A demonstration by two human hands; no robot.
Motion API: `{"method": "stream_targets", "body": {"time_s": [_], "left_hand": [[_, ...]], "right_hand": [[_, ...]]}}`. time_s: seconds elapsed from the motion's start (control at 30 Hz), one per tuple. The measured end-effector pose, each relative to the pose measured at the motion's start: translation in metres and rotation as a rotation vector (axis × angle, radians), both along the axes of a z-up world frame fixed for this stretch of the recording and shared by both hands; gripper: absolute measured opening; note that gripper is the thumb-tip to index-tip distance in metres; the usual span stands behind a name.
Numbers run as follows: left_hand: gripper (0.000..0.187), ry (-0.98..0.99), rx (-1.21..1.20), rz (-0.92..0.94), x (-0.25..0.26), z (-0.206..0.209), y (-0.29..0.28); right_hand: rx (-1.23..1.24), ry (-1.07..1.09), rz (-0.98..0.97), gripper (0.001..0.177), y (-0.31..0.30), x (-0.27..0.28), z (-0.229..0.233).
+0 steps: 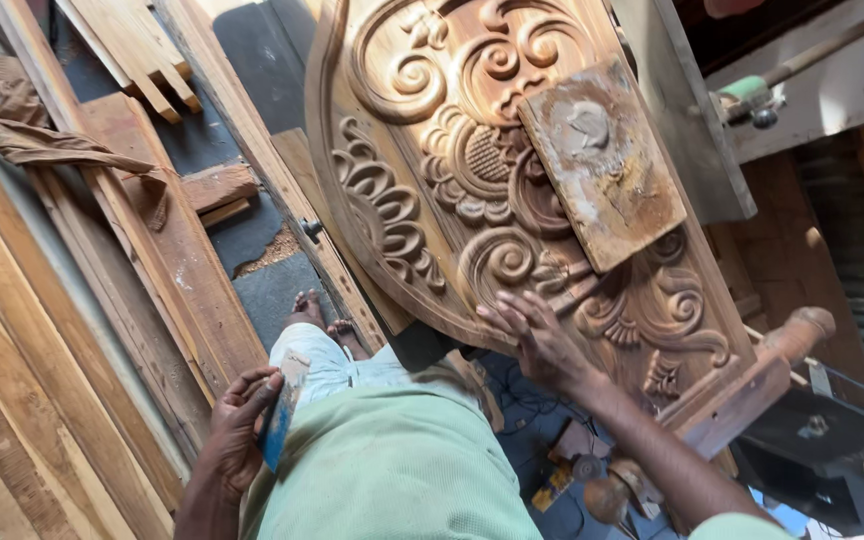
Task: The person sands a large decorative wood carving using a small piece of sandpaper held by hand, rubbing the surface and detailing the intricate floral patterns.
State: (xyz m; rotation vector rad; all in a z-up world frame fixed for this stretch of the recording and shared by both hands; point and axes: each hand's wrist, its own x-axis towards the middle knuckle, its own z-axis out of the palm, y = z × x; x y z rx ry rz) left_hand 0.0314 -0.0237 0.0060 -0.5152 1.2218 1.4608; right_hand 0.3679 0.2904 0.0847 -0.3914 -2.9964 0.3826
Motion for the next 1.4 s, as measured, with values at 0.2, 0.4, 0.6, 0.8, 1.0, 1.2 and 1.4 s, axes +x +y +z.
{"method": "stream_targets", "body": {"time_s": [0.2,0.4,0.6,0.8,1.0,1.2,1.4], "left_hand": [[0.029,0.018,0.038,0.051,-0.005,0.007,0.0],[0.03,0.004,0.067,0.103,0.003,0.009,-0.014],[0.031,0.022,0.102,0.152,0.03,0.01,-0.051],[0.032,0.021,0.079,0.149,0.073,0.001,-0.089],[0.033,0.013,0.039,0.123,0.118,-0.006,-0.114],[0.033,-0.01,0.077,0.207,0.143,-0.015,-0.124],[0.033,-0.023,0.067,0.265,0.162,-0.019,-0.126]], "right_hand": [[-0.097,0.094,-0.025,0.056,0.029,-0.016,0.022],[0.102,-0.042,0.122,0.051,0.026,-0.021,0.033],[0.141,-0.081,0.291,0.043,0.033,-0.017,0.02],[0.182,-0.066,0.334,0.046,0.039,-0.01,0.012],[0.295,-0.187,0.36,0.044,0.034,-0.001,-0.001],[0.279,-0.016,0.349,0.04,0.035,0.002,0.005],[0.333,-0.007,0.34,0.046,0.04,-0.009,0.008]]}}
